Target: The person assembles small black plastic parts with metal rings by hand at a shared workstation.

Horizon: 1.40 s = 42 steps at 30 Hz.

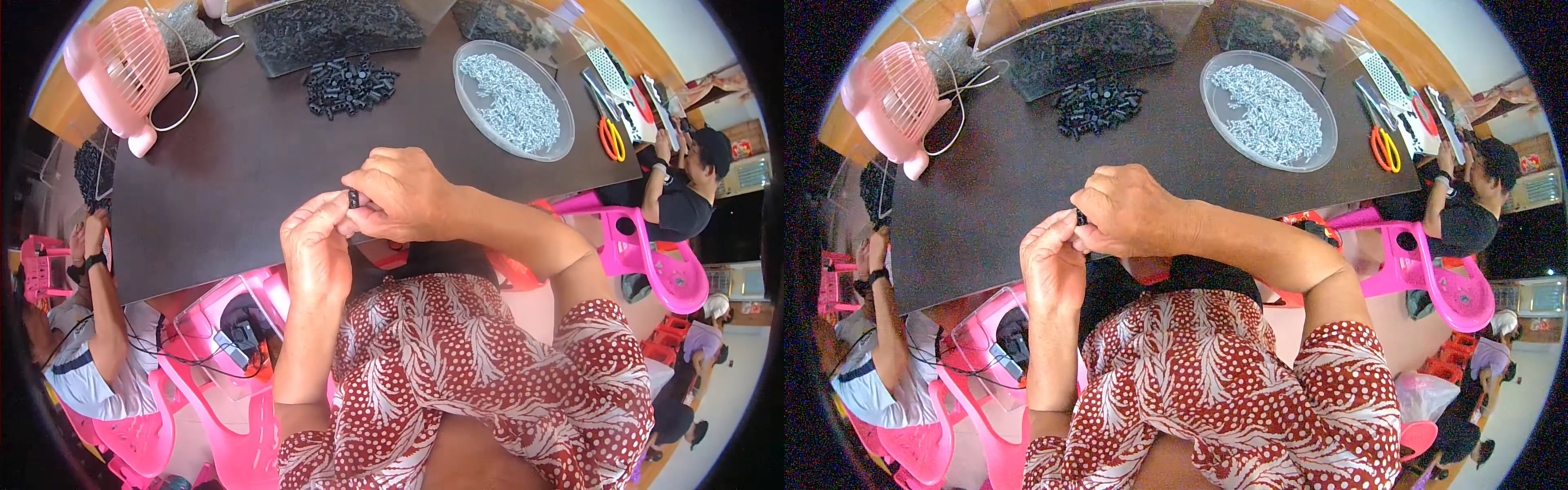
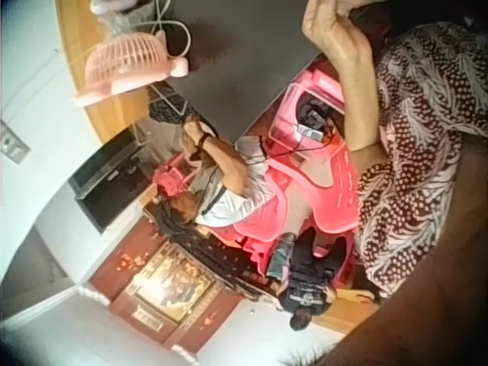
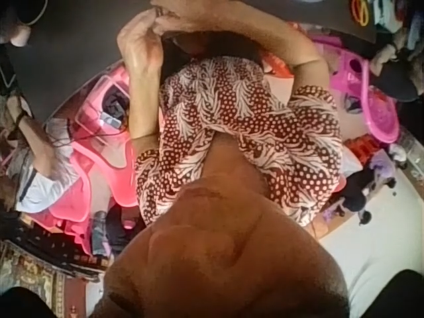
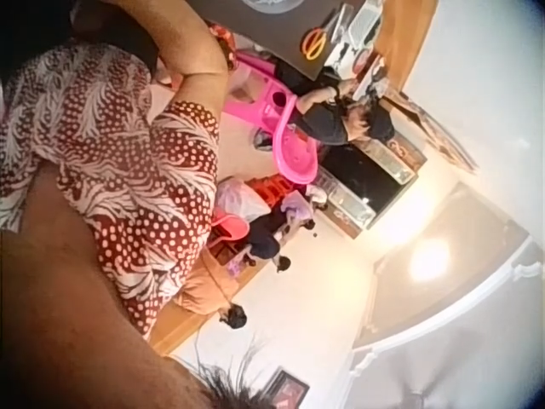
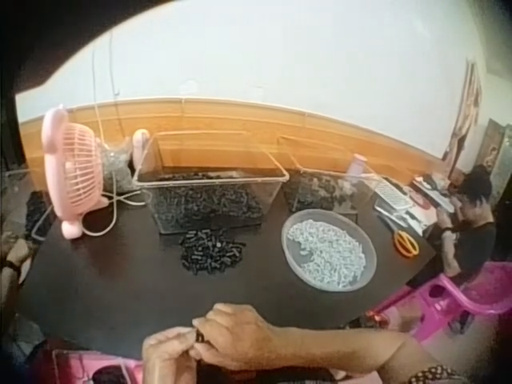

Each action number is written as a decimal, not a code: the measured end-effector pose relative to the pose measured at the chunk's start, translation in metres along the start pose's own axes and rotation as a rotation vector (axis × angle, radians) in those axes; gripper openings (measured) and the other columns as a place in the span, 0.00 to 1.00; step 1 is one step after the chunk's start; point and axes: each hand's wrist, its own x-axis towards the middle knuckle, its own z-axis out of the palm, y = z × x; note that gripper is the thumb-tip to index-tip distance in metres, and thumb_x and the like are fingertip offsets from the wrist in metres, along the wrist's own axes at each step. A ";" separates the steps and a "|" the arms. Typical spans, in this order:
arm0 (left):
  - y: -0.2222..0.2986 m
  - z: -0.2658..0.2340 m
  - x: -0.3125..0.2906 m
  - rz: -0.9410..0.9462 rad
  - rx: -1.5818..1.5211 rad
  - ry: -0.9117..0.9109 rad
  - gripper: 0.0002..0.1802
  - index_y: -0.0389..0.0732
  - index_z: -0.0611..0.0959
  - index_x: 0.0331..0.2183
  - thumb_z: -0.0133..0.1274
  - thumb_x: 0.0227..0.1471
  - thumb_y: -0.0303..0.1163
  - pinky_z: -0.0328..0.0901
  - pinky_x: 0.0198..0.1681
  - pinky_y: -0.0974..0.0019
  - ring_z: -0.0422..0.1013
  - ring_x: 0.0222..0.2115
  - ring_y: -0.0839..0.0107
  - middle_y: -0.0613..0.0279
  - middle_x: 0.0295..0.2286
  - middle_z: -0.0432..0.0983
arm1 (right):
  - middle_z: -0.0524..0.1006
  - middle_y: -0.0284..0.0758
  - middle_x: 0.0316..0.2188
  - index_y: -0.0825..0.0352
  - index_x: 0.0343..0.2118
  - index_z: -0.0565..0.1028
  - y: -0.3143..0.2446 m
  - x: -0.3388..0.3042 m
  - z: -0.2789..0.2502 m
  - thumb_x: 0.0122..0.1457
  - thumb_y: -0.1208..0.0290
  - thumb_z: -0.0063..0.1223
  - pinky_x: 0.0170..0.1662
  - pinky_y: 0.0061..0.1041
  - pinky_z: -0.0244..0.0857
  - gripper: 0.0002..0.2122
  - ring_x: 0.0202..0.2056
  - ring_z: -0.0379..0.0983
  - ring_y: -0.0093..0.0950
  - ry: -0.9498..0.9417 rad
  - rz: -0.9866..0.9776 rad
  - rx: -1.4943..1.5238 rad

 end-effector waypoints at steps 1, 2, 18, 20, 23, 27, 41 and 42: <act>-0.001 -0.002 0.001 -0.001 0.000 0.000 0.05 0.30 0.78 0.28 0.52 0.46 0.23 0.59 0.27 0.74 0.65 0.21 0.76 0.62 0.22 0.73 | 0.70 0.34 0.17 0.71 0.28 0.72 0.000 0.000 0.000 0.36 0.74 0.57 0.21 0.28 0.62 0.13 0.19 0.68 0.31 0.000 0.001 0.000; -0.003 -0.004 0.002 0.007 -0.005 -0.006 0.05 0.30 0.78 0.28 0.52 0.46 0.22 0.59 0.27 0.74 0.65 0.21 0.76 0.62 0.22 0.73 | 0.70 0.34 0.17 0.70 0.28 0.72 0.000 0.000 0.000 0.36 0.74 0.57 0.21 0.28 0.61 0.13 0.19 0.68 0.31 0.002 -0.022 -0.016; -0.001 0.008 0.002 -0.021 0.140 -0.069 0.11 0.29 0.78 0.31 0.51 0.50 0.29 0.63 0.27 0.73 0.69 0.21 0.74 0.59 0.24 0.76 | 0.69 0.35 0.18 0.70 0.30 0.72 0.012 -0.009 -0.001 0.39 0.74 0.58 0.21 0.28 0.62 0.13 0.20 0.68 0.31 0.067 -0.008 0.021; 0.004 0.009 0.006 0.035 0.367 -0.052 0.12 0.31 0.79 0.33 0.50 0.51 0.31 0.64 0.27 0.73 0.71 0.21 0.72 0.57 0.25 0.77 | 0.71 0.36 0.21 0.70 0.34 0.71 0.018 -0.009 -0.014 0.42 0.73 0.59 0.24 0.29 0.63 0.15 0.21 0.69 0.31 -0.020 0.097 0.052; 0.014 0.005 0.024 0.126 0.586 -0.014 0.11 0.32 0.80 0.34 0.51 0.51 0.30 0.64 0.27 0.75 0.71 0.21 0.73 0.57 0.26 0.77 | 0.73 0.35 0.23 0.68 0.36 0.72 0.039 -0.007 -0.042 0.43 0.73 0.59 0.25 0.28 0.63 0.15 0.22 0.69 0.29 0.112 0.137 -0.170; 0.040 -0.005 0.060 0.401 1.035 0.090 0.11 0.33 0.80 0.35 0.53 0.47 0.25 0.64 0.29 0.74 0.71 0.23 0.75 0.60 0.26 0.77 | 0.75 0.35 0.26 0.67 0.37 0.74 0.079 0.002 -0.089 0.47 0.78 0.52 0.29 0.24 0.65 0.11 0.24 0.70 0.28 0.160 0.240 -0.399; 0.042 -0.020 0.117 1.107 1.866 -0.116 0.11 0.44 0.81 0.30 0.56 0.37 0.23 0.61 0.30 0.60 0.68 0.25 0.62 0.61 0.21 0.69 | 0.76 0.40 0.26 0.71 0.39 0.73 0.205 0.035 -0.187 0.45 0.72 0.53 0.34 0.28 0.66 0.16 0.30 0.74 0.30 0.559 0.562 -0.580; 0.042 -0.019 0.116 1.072 1.864 -0.110 0.10 0.43 0.81 0.29 0.56 0.37 0.23 0.61 0.30 0.61 0.68 0.25 0.62 0.61 0.21 0.69 | 0.76 0.42 0.27 0.70 0.39 0.73 0.209 0.036 -0.191 0.45 0.71 0.53 0.35 0.30 0.67 0.16 0.31 0.74 0.34 0.521 0.583 -0.668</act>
